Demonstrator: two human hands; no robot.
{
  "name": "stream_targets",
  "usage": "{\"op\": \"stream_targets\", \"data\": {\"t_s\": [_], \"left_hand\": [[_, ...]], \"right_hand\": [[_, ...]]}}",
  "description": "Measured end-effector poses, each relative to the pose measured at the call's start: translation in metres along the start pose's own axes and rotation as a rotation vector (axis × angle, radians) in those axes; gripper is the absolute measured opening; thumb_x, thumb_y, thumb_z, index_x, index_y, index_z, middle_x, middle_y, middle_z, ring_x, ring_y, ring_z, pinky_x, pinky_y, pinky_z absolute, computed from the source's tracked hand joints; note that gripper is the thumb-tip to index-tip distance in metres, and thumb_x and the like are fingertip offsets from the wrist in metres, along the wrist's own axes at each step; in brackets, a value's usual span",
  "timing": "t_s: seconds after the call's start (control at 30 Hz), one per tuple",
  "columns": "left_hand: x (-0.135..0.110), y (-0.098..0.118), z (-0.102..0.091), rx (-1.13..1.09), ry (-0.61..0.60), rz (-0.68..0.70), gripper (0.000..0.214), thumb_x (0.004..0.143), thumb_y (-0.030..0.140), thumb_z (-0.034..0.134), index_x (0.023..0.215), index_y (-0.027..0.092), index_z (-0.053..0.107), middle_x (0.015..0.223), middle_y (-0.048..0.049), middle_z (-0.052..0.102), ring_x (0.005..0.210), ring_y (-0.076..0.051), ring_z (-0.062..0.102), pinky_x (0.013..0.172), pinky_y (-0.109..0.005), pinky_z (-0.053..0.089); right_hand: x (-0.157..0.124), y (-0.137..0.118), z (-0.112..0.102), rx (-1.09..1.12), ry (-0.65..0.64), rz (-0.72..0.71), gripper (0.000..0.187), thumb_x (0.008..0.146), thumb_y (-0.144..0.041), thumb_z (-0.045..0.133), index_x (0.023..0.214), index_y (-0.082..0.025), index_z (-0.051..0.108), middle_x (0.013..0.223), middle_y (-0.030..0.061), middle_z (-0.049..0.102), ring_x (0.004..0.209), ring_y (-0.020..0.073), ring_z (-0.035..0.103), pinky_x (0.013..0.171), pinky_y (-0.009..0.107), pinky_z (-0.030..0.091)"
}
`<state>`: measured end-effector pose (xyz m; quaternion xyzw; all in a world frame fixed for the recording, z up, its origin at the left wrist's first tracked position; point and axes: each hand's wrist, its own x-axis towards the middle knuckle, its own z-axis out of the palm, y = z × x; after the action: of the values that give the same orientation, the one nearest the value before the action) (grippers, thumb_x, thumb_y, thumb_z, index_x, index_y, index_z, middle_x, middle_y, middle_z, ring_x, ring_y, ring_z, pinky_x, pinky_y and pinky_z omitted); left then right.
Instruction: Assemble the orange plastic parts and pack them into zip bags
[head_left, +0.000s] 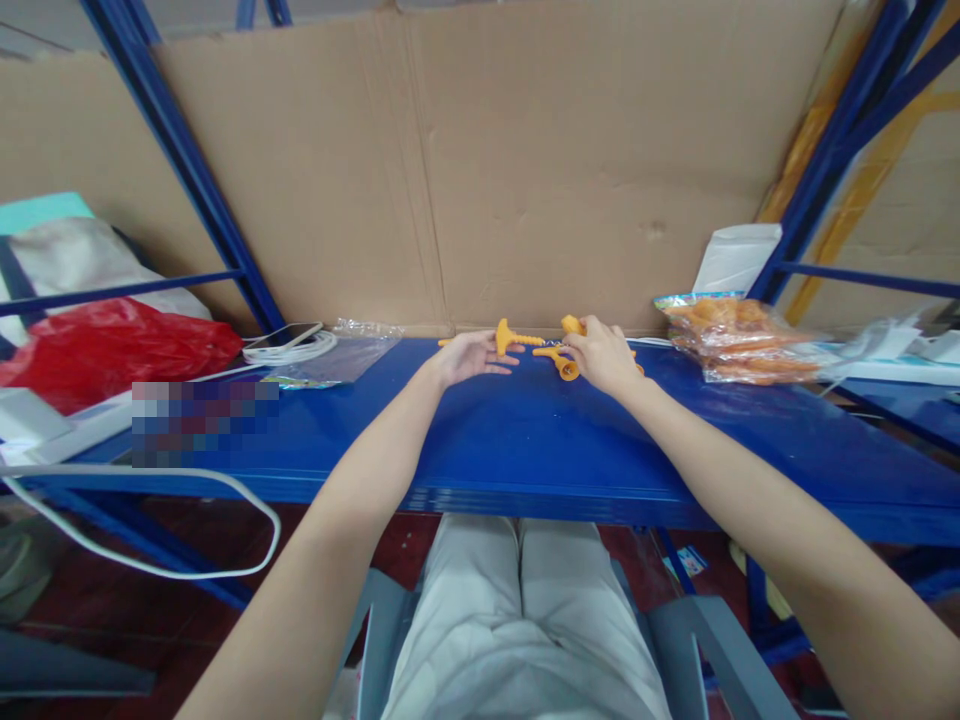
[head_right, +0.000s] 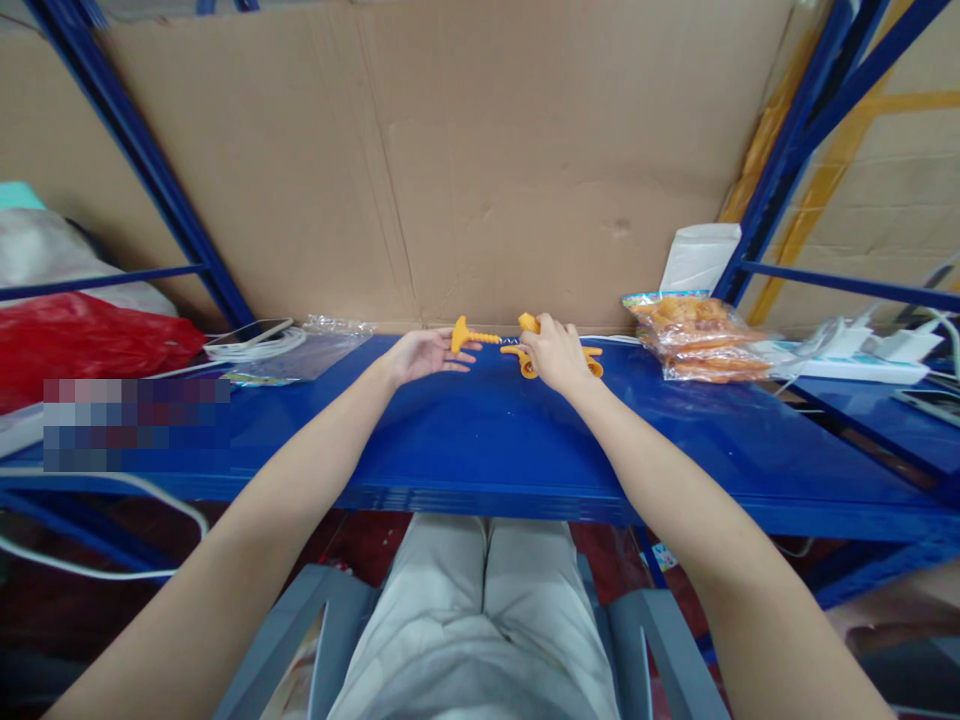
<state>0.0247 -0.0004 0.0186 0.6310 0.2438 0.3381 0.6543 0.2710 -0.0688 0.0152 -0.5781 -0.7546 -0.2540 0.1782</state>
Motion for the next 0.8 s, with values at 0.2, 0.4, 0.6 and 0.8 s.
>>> {"op": "stream_targets", "data": {"t_s": [0.2, 0.4, 0.6, 0.8], "left_hand": [[0.004, -0.005, 0.0, 0.226, 0.113, -0.044, 0.016, 0.082, 0.021, 0.069, 0.095, 0.013, 0.068, 0.091, -0.0098, 0.075, 0.076, -0.016, 0.07, 0.085, -0.038, 0.055], [0.006, -0.011, -0.002, 0.375, 0.298, -0.018, 0.019, 0.071, 0.013, 0.08, 0.088, 0.013, 0.071, 0.082, -0.0053, 0.074, 0.076, -0.015, 0.07, 0.081, -0.034, 0.056], [0.006, -0.012, -0.005, 0.372, 0.428, -0.03, 0.017, 0.069, 0.01, 0.081, 0.082, 0.012, 0.07, 0.075, -0.0026, 0.072, 0.071, -0.014, 0.069, 0.08, -0.034, 0.058], [0.005, -0.013, -0.005, 0.383, 0.402, -0.057, 0.018, 0.07, 0.009, 0.081, 0.083, 0.011, 0.069, 0.076, -0.0027, 0.072, 0.069, -0.013, 0.07, 0.081, -0.035, 0.059]], "right_hand": [[-0.002, -0.001, -0.003, -0.034, -0.033, -0.017, 0.034, 0.099, -0.031, 0.04, 0.112, -0.018, 0.069, 0.121, 0.0184, 0.056, 0.097, 0.0263, 0.053, 0.081, 0.036, 0.034], [0.0, 0.004, 0.005, 0.065, 0.001, -0.041, 0.035, 0.097, -0.027, 0.038, 0.115, -0.018, 0.066, 0.117, 0.0179, 0.056, 0.095, 0.0268, 0.057, 0.079, 0.037, 0.042], [0.0, 0.013, 0.013, 0.212, -0.008, 0.024, 0.039, 0.094, -0.023, 0.039, 0.13, -0.018, 0.052, 0.124, 0.0178, 0.057, 0.097, 0.0291, 0.063, 0.077, 0.039, 0.049], [-0.001, 0.016, 0.02, 0.282, -0.066, -0.021, 0.054, 0.087, -0.019, 0.048, 0.14, -0.017, 0.038, 0.128, 0.0162, 0.062, 0.105, 0.0293, 0.064, 0.084, 0.04, 0.05]]}}
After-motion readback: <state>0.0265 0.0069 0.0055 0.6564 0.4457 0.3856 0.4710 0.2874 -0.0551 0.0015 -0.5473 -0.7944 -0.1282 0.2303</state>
